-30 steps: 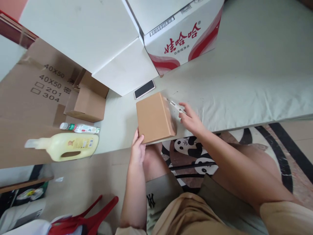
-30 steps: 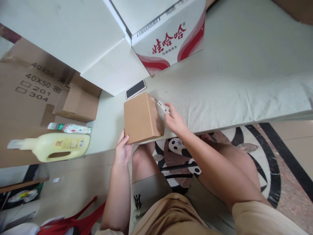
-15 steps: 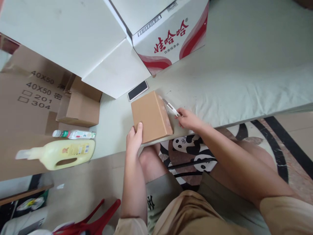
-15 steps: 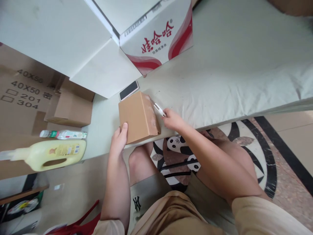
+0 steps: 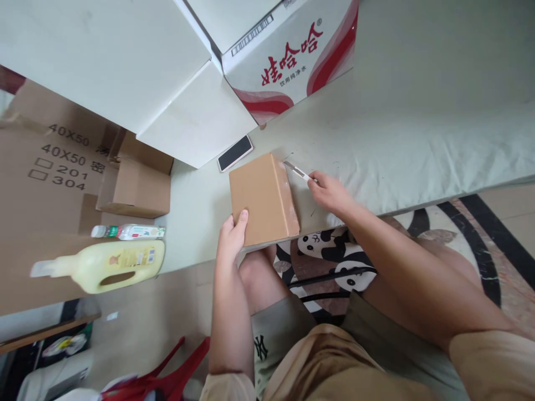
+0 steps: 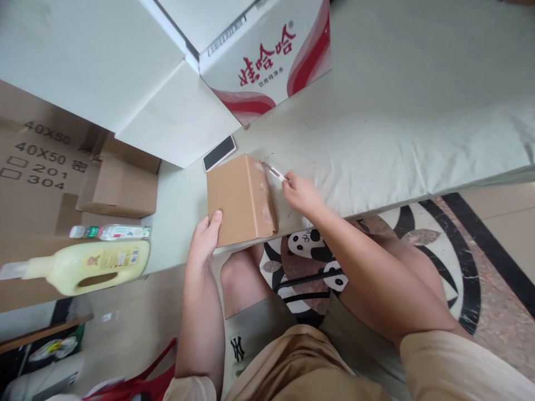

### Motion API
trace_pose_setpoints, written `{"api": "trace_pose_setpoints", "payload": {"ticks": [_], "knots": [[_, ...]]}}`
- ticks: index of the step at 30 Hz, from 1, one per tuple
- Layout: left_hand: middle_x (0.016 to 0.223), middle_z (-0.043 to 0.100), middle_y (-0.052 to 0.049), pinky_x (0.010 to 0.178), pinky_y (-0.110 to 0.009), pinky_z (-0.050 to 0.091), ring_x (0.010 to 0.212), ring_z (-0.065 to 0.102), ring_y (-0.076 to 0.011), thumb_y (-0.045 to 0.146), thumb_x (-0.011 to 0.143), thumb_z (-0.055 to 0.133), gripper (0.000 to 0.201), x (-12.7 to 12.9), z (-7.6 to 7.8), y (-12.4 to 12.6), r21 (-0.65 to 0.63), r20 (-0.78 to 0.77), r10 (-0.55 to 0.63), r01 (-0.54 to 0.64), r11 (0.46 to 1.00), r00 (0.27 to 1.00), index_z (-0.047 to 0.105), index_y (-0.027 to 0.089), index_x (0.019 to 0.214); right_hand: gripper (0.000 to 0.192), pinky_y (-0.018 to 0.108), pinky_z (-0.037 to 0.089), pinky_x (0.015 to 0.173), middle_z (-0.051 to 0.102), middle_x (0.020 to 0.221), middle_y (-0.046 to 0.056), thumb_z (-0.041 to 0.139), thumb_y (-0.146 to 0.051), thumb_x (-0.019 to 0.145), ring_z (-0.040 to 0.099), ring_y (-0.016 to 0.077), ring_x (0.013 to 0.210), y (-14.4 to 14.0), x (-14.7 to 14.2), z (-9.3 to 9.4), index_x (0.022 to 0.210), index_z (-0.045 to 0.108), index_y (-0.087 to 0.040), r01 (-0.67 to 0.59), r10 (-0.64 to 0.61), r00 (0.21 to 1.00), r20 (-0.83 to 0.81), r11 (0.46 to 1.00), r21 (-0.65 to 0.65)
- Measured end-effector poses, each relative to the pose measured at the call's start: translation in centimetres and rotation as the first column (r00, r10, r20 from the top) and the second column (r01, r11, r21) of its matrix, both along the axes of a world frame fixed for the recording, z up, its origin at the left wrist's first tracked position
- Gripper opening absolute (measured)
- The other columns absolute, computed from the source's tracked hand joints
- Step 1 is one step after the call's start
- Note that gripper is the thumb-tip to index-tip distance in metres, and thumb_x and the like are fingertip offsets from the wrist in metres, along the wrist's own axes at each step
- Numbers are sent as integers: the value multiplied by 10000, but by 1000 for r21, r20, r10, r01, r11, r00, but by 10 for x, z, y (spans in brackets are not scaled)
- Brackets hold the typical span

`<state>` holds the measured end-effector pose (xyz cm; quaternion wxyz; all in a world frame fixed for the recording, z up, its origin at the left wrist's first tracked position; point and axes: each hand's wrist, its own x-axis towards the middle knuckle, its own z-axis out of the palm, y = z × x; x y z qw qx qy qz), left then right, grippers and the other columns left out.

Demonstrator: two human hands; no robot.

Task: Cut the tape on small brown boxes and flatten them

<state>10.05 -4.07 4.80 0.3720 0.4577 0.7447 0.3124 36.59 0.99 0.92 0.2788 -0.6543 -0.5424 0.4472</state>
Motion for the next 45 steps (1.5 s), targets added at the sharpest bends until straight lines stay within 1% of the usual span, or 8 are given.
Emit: {"api": "trace_pose_setpoints", "payload": {"ticks": [7, 10, 13, 17, 20, 30, 36, 45], "knots": [[1188, 746, -155, 989, -434, 546, 1156, 692, -329, 634, 801, 688, 617, 5, -1, -1, 45, 30, 37, -39, 998, 999, 684, 126, 1151, 242, 301, 346, 622, 635, 783, 72, 402, -307, 935, 526, 199, 688, -1, 13, 16, 962, 621, -208, -48, 49, 999, 11, 996, -77], [1207, 741, -155, 1011, -426, 540, 1176, 686, -322, 611, 809, 692, 596, 4, -1, -1, 37, 66, 35, -37, 999, 997, 684, 128, 1157, 269, 300, 356, 641, 666, 847, 79, 391, -333, 948, 553, 205, 736, 0, 14, 16, 987, 628, -213, -90, 95, 994, 47, 991, -99], [1200, 744, -153, 1010, -421, 545, 1164, 693, -317, 589, 818, 697, 566, 4, -1, 0, 24, 73, 43, -45, 999, 996, 688, 130, 1149, 327, 307, 358, 652, 692, 912, 100, 347, -366, 979, 581, 224, 789, 1, 13, 13, 999, 634, -212, -136, 144, 982, 121, 988, -74], [1209, 739, -146, 1023, -404, 544, 1172, 692, -296, 541, 848, 692, 522, 6, -2, 0, 37, 116, 50, -54, 998, 992, 676, 139, 1180, 415, 316, 329, 629, 711, 966, 138, 296, -425, 1014, 598, 248, 806, 2, 11, 9, 1104, 634, -201, -179, 181, 951, 252, 983, -31], [1256, 722, -137, 1045, -392, 536, 1195, 682, -275, 498, 867, 694, 486, 8, -2, 0, 50, 154, 65, -74, 996, 986, 660, 157, 1211, 423, 312, 321, 628, 719, 973, 143, 294, -419, 1022, 603, 246, 805, 3, 10, 7, 1123, 636, -192, -232, 228, 930, 288, 972, -20], [1187, 739, -125, 1029, -381, 540, 1102, 713, -244, 445, 914, 644, 373, 14, 2, 2, 41, 153, 105, -113, 993, 983, 665, 159, 1153, 376, 304, 305, 615, 715, 953, 132, 299, -413, 1035, 606, 233, 790, -3, 9, 8, 1058, 609, -202, -258, 254, 920, 299, 966, -29], [1195, 734, -126, 1002, -376, 547, 1117, 704, -254, 490, 895, 654, 409, 12, 0, 1, 49, 143, 94, -102, 994, 985, 669, 166, 1144, 375, 302, 311, 619, 706, 914, 128, 267, -388, 1042, 602, 233, 770, -15, 7, 15, 1016, 592, -203, -274, 275, 920, 277, 961, -46], [1171, 739, -128, 1028, -392, 533, 1151, 689, -271, 551, 853, 677, 474, 9, -1, 2, 42, 143, 98, -105, 994, 985, 671, 167, 1132, 364, 295, 340, 653, 717, 943, 137, 292, -381, 1034, 596, 225, 793, -13, 17, 20, 1013, 602, -191, -324, 326, 905, 272, 945, -54]]}}
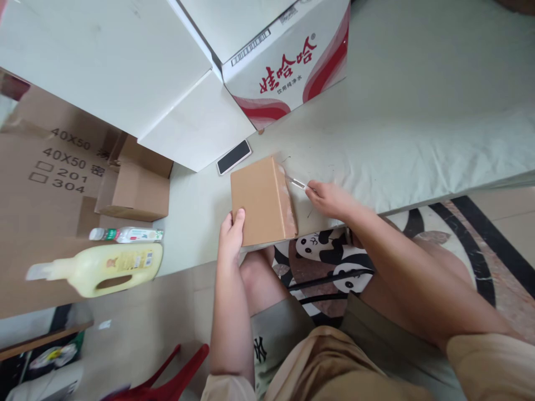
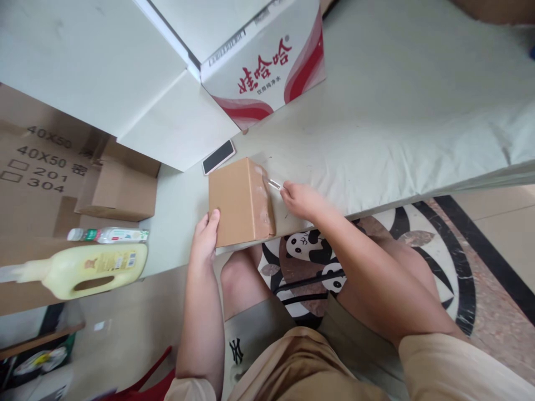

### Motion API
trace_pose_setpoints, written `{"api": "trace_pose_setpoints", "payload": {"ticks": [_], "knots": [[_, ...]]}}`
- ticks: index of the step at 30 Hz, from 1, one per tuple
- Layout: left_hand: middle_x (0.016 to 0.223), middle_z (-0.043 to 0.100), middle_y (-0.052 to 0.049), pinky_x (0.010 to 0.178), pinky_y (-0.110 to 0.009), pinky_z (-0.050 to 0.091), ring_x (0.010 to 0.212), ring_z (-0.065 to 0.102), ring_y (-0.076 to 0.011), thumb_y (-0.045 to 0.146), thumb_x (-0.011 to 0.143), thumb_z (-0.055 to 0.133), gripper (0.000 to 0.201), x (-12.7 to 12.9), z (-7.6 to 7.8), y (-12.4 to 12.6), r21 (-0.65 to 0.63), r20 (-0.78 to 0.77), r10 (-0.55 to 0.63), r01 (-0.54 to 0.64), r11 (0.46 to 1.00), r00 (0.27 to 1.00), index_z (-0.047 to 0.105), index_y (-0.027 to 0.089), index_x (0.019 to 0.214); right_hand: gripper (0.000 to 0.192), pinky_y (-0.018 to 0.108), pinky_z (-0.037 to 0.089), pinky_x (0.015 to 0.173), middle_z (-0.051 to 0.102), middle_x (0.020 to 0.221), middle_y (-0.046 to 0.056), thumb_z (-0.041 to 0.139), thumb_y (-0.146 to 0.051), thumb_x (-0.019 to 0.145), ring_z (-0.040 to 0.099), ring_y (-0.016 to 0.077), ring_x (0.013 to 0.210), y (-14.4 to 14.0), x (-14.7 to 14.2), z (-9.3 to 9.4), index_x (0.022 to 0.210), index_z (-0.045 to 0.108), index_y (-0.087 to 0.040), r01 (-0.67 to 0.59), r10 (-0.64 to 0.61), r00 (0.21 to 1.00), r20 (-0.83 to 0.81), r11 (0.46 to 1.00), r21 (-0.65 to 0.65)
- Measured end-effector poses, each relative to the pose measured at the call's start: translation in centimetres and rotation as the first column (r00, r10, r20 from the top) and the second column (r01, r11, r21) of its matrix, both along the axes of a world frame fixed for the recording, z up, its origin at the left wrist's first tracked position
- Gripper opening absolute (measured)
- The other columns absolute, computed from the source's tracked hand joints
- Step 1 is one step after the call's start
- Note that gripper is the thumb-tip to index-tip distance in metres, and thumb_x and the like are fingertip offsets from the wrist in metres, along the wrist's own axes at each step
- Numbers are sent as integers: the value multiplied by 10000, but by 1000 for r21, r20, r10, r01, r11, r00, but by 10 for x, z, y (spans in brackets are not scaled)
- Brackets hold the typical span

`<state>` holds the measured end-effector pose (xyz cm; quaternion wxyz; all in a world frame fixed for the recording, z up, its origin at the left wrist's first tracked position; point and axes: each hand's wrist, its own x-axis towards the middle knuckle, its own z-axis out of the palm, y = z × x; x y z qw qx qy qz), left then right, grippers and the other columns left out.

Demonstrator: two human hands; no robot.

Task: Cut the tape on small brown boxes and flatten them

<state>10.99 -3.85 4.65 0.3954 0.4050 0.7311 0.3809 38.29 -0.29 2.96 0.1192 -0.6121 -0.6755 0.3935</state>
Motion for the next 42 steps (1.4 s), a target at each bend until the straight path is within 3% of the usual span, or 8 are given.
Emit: {"api": "trace_pose_setpoints", "payload": {"ticks": [11, 17, 24, 31, 42], "knots": [[1146, 750, -118, 948, -355, 566, 1083, 714, -250, 515, 870, 672, 424, 3, 3, 1, -26, 19, -3, 3, 1000, 1000, 676, 170, 1116, 365, 305, 358, 644, 725, 957, 153, 299, -327, 1003, 624, 238, 815, -1, 10, -1, 1003, 632, -176, -70, 71, 996, 46, 997, -15], [1124, 753, -118, 940, -354, 584, 1058, 728, -239, 510, 868, 687, 430, 2, 4, 2, -24, 57, -13, 15, 1000, 998, 666, 169, 1129, 337, 314, 358, 619, 730, 1019, 188, 344, -315, 981, 647, 268, 847, -3, 7, 0, 1012, 643, -164, -19, 23, 997, 80, 999, -44], [1158, 750, -126, 918, -360, 607, 1065, 733, -253, 476, 876, 687, 404, 6, 8, 3, -40, 61, 20, -18, 999, 998, 662, 163, 1130, 348, 320, 348, 616, 741, 1014, 173, 377, -351, 989, 654, 267, 831, 6, -3, -6, 1186, 599, -168, -15, 14, 999, 29, 999, 38], [1160, 754, -129, 912, -349, 609, 1072, 732, -250, 451, 900, 667, 371, 8, 7, 3, -40, 55, 34, -32, 999, 998, 671, 163, 1133, 338, 313, 319, 624, 750, 996, 129, 375, -351, 1009, 643, 225, 826, 7, -7, -13, 1025, 674, -196, -34, 31, 999, 27, 989, 147], [1129, 760, -115, 926, -334, 596, 1061, 733, -235, 493, 906, 649, 379, 2, 2, 3, -33, 33, 21, -20, 999, 999, 673, 172, 1106, 256, 306, 308, 619, 655, 733, 69, 441, -302, 947, 548, 187, 681, -16, 6, -8, 812, 638, -211, -60, 64, 997, -39, 994, 93]]}}
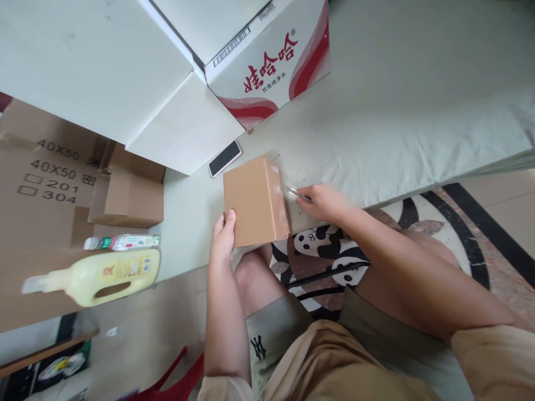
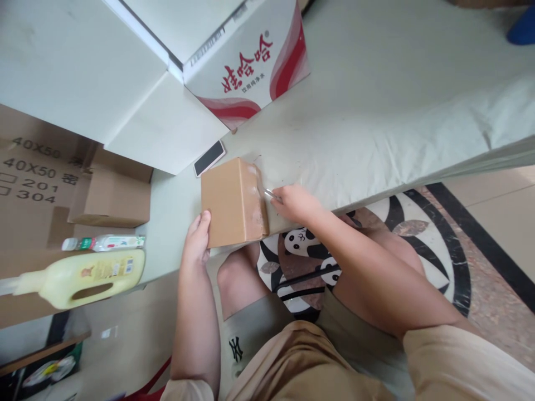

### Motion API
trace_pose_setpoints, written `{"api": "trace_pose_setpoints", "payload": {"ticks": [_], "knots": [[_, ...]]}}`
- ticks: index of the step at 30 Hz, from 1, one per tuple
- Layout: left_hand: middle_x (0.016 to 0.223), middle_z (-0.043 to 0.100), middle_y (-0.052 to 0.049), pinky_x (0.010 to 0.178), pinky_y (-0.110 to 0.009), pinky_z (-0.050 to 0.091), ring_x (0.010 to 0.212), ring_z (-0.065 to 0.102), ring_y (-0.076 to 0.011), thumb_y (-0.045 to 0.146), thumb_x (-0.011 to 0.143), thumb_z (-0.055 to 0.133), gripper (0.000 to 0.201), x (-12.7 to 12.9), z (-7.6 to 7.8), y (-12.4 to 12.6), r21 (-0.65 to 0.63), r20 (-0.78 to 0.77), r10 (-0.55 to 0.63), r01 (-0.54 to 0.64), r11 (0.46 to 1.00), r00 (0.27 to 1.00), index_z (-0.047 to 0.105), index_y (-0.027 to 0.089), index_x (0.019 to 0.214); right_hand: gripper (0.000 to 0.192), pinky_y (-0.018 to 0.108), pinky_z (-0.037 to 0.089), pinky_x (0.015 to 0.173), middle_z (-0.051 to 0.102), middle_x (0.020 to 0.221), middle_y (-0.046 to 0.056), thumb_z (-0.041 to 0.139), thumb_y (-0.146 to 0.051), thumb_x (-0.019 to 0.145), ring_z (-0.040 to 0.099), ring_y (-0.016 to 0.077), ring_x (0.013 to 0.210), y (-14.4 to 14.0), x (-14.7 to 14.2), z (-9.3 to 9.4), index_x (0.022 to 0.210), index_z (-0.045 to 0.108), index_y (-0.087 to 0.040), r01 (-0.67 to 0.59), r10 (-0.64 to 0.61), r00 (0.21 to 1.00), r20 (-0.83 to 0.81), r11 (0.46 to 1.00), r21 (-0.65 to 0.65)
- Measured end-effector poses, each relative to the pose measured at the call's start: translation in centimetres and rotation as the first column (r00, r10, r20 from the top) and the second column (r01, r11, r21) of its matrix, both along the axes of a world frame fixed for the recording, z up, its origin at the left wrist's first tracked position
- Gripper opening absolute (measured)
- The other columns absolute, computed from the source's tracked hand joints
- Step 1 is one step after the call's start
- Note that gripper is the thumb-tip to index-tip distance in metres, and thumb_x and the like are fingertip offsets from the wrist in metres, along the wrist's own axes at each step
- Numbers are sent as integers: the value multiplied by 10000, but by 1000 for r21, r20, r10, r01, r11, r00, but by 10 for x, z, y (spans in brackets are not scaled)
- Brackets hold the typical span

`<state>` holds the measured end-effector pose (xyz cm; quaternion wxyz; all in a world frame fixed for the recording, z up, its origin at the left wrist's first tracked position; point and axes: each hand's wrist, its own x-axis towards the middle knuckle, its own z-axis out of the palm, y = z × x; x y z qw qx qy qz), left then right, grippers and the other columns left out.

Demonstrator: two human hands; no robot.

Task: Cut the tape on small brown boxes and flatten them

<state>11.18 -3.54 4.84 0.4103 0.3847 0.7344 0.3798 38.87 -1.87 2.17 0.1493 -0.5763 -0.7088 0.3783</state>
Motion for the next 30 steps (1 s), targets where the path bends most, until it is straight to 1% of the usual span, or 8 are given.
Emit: {"api": "trace_pose_setpoints", "payload": {"ticks": [5, 10, 15, 17, 20, 23, 27, 30], "knots": [[1150, 756, -107, 946, -327, 586, 1073, 729, -224, 452, 933, 624, 328, 3, 3, -1, -5, 10, 0, 0, 1000, 1000, 673, 180, 1109, 241, 300, 298, 617, 585, 654, 38, 448, -271, 920, 469, 159, 617, -1, 0, 2, 719, 565, -210, -29, 29, 999, -22, 1000, 2], [1132, 760, -105, 958, -345, 585, 1080, 726, -236, 475, 929, 627, 348, 1, 2, 0, -7, -12, -5, 5, 1000, 1000, 679, 182, 1109, 255, 295, 290, 615, 566, 631, 24, 465, -288, 919, 449, 151, 601, 2, 0, 4, 702, 576, -213, -81, 81, 994, -67, 997, 10], [1159, 752, -113, 963, -347, 579, 1086, 722, -236, 518, 909, 643, 413, -1, -1, 0, 0, -13, -36, 36, 999, 999, 676, 175, 1137, 253, 285, 321, 628, 587, 655, 22, 483, -308, 917, 461, 151, 616, 3, 16, 8, 846, 703, -205, -98, 97, 994, -42, 995, -24], [1167, 751, -113, 959, -343, 580, 1088, 721, -236, 507, 913, 639, 400, 0, -1, 0, 7, 0, -41, 41, 999, 999, 678, 175, 1134, 264, 281, 336, 638, 599, 667, 19, 490, -301, 906, 473, 152, 627, 3, 22, 9, 919, 737, -209, -112, 110, 993, -43, 993, -32], [1174, 751, -107, 968, -344, 578, 1091, 721, -233, 458, 938, 616, 342, 3, 1, 0, 5, 7, -30, 30, 1000, 1000, 687, 185, 1130, 286, 283, 342, 643, 605, 673, 22, 487, -311, 907, 481, 154, 635, 4, 27, 8, 933, 750, -201, -138, 136, 990, -43, 990, -41], [1195, 746, -103, 1003, -345, 564, 1122, 712, -229, 432, 957, 595, 316, 4, 3, -1, -3, -5, -24, 24, 1000, 1000, 696, 193, 1138, 266, 283, 338, 637, 581, 655, 18, 492, -310, 907, 467, 150, 624, 5, 21, 7, 879, 731, -195, -152, 150, 988, -46, 987, -46], [1230, 736, -103, 1071, -337, 521, 1224, 669, -226, 438, 962, 593, 338, 3, 3, -1, 6, -25, -34, 34, 999, 999, 693, 190, 1169, 234, 287, 310, 631, 559, 643, 21, 485, -272, 910, 425, 147, 608, 4, 4, 5, 783, 669, -203, -127, 127, 992, -19, 992, 6], [1234, 734, -107, 1061, -337, 527, 1239, 662, -232, 433, 964, 590, 335, 3, 1, -1, 1, -20, -25, 25, 1000, 999, 689, 183, 1165, 237, 295, 297, 627, 578, 650, 32, 478, -263, 911, 434, 153, 616, 1, 0, 6, 748, 640, -204, -116, 116, 993, 4, 993, 26]]}}
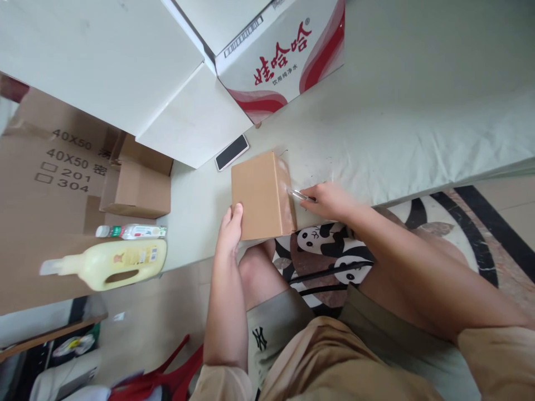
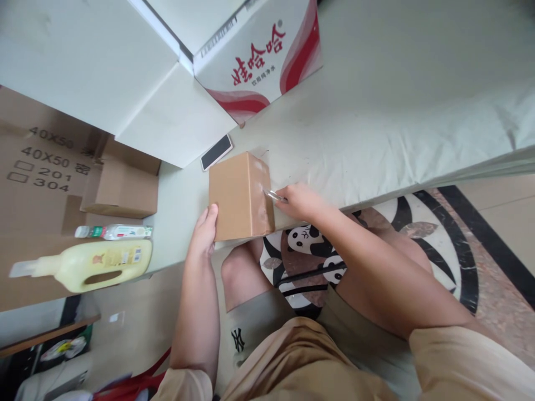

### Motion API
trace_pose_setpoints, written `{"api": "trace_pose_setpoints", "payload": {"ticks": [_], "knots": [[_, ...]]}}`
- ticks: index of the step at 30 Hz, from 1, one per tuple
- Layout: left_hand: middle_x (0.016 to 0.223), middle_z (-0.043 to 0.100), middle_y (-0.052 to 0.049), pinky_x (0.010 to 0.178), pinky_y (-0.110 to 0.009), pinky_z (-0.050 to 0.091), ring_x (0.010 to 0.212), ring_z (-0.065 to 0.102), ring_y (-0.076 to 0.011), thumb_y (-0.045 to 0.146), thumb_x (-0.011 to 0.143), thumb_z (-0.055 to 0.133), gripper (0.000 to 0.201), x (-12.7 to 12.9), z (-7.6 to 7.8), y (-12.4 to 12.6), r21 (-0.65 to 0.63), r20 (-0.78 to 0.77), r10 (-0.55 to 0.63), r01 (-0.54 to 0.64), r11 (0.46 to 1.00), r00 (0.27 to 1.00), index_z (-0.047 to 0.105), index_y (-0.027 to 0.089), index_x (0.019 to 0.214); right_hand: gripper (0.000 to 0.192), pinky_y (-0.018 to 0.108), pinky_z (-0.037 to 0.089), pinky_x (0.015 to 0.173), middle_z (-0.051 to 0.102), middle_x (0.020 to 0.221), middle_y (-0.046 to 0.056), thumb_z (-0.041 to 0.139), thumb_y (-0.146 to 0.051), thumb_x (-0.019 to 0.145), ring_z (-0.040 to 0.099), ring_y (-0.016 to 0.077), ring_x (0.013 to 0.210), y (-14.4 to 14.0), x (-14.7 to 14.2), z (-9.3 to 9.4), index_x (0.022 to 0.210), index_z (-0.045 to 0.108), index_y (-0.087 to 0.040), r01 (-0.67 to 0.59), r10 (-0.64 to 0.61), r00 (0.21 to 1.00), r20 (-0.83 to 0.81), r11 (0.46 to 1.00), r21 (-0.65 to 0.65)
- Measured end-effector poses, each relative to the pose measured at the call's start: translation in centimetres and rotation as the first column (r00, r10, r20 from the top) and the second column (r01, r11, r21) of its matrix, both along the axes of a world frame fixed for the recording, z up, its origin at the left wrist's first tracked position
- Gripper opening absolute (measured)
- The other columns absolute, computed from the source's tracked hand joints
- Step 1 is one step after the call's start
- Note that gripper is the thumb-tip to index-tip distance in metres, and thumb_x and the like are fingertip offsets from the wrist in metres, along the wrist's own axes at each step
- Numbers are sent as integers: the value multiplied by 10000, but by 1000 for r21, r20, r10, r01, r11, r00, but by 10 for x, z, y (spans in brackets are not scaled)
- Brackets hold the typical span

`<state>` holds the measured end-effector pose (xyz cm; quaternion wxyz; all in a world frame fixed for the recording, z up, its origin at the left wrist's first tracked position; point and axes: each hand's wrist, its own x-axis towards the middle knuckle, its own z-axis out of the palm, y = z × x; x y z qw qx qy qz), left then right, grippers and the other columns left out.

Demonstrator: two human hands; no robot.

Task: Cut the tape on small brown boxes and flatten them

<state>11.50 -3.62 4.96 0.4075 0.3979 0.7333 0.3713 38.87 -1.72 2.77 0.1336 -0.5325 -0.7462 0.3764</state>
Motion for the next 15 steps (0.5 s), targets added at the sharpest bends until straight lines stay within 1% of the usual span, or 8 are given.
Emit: {"api": "trace_pose_setpoints", "payload": {"ticks": [2, 5, 6, 8, 10, 11, 12, 15], "knots": [[1237, 734, -109, 1049, -335, 534, 1227, 669, -234, 428, 960, 599, 329, 0, -1, 1, 0, 4, 1, -1, 1000, 1000, 690, 184, 1161, 237, 295, 311, 628, 606, 677, 40, 484, -280, 912, 464, 159, 634, -1, 5, 2, 771, 659, -202, -5, 5, 1000, 3, 1000, -26], [1239, 734, -107, 1033, -342, 543, 1199, 683, -238, 431, 949, 616, 331, -1, -2, 3, 5, 15, -3, 3, 1000, 1000, 688, 188, 1162, 251, 295, 344, 636, 646, 727, 46, 488, -293, 905, 513, 168, 670, -1, 18, 7, 862, 719, -202, 5, -4, 1000, 17, 997, -78], [1231, 737, -106, 1026, -348, 547, 1182, 690, -239, 439, 947, 619, 336, -1, -3, 4, 11, 20, -3, 3, 1000, 1000, 688, 188, 1158, 261, 295, 355, 643, 660, 745, 49, 490, -295, 901, 528, 171, 683, -2, 21, 8, 885, 734, -202, -10, 11, 1000, 18, 996, -91], [1196, 746, -106, 1010, -357, 555, 1137, 705, -242, 464, 941, 624, 346, -1, -4, 7, 24, 24, -7, 6, 1000, 1000, 694, 185, 1133, 265, 297, 371, 653, 688, 773, 48, 513, -308, 886, 554, 175, 699, -4, 25, 9, 903, 759, -210, -108, 108, 994, -5, 985, -136], [1151, 757, -105, 1002, -361, 557, 1100, 714, -244, 494, 926, 640, 362, -1, -5, 10, 33, 26, -15, 14, 999, 1000, 704, 183, 1101, 252, 294, 378, 651, 709, 781, 38, 555, -342, 869, 577, 175, 700, -6, 26, 8, 907, 776, -228, -235, 228, 972, -60, 951, -199], [1132, 760, -104, 995, -360, 558, 1087, 716, -244, 507, 917, 651, 370, -1, -5, 11, 34, 29, -18, 17, 999, 999, 707, 185, 1089, 248, 292, 378, 647, 717, 782, 31, 576, -366, 862, 585, 174, 698, -7, 25, 7, 914, 782, -239, -277, 263, 961, -91, 936, -219], [1116, 762, -102, 984, -357, 562, 1074, 718, -243, 516, 907, 662, 374, -2, -6, 13, 37, 31, -18, 17, 999, 999, 710, 187, 1079, 247, 289, 378, 643, 722, 783, 26, 595, -390, 858, 592, 173, 698, -8, 24, 5, 922, 786, -248, -293, 274, 955, -115, 929, -227], [1094, 763, -96, 927, -331, 576, 1036, 724, -234, 517, 899, 671, 369, -2, -7, 14, 59, 36, -7, 5, 998, 999, 712, 190, 1066, 252, 283, 377, 642, 733, 794, 21, 622, -433, 853, 602, 170, 703, -8, 22, 1, 922, 790, -258, -285, 259, 955, -146, 938, -198]]}}
